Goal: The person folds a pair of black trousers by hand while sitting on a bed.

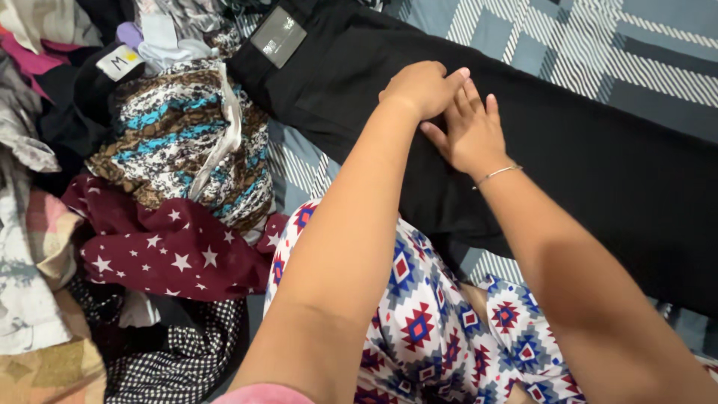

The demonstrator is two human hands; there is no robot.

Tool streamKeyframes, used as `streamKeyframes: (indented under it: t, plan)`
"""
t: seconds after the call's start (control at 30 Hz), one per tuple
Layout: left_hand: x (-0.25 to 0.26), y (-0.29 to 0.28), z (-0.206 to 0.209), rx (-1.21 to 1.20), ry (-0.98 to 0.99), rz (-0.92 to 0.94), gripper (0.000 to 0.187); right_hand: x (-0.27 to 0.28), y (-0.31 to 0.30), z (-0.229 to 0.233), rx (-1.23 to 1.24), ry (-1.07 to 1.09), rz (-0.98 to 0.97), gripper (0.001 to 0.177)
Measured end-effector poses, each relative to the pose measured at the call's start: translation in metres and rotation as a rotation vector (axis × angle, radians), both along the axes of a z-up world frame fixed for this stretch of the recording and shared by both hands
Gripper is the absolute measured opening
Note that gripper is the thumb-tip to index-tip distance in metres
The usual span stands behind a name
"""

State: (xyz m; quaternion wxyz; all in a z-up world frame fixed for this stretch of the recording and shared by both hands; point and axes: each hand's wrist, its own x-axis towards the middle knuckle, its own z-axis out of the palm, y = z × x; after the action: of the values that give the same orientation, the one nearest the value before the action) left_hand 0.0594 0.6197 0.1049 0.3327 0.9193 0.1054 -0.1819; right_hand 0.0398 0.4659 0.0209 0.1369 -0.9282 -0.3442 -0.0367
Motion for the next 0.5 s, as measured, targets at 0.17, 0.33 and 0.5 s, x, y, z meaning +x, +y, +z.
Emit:
streamKeyframes:
  t: [0.17, 0.33, 0.5]
  plan:
    - [0.014, 0.016, -0.009, 0.050, -0.063, 0.011, 0.059, -0.061, 0.008, -0.001, -0.228, -0.019, 0.030, 0.077]
    - [0.018, 0.012, -0.009, -0.021, 0.019, 0.084, 0.059, -0.053, -0.004, 0.010, -0.098, 0.041, 0.252, 0.090]
    - [0.015, 0.003, -0.014, 0.064, -0.104, 0.035, 0.057, 0.019, 0.014, 0.012, -0.016, 0.006, -0.005, 0.085]
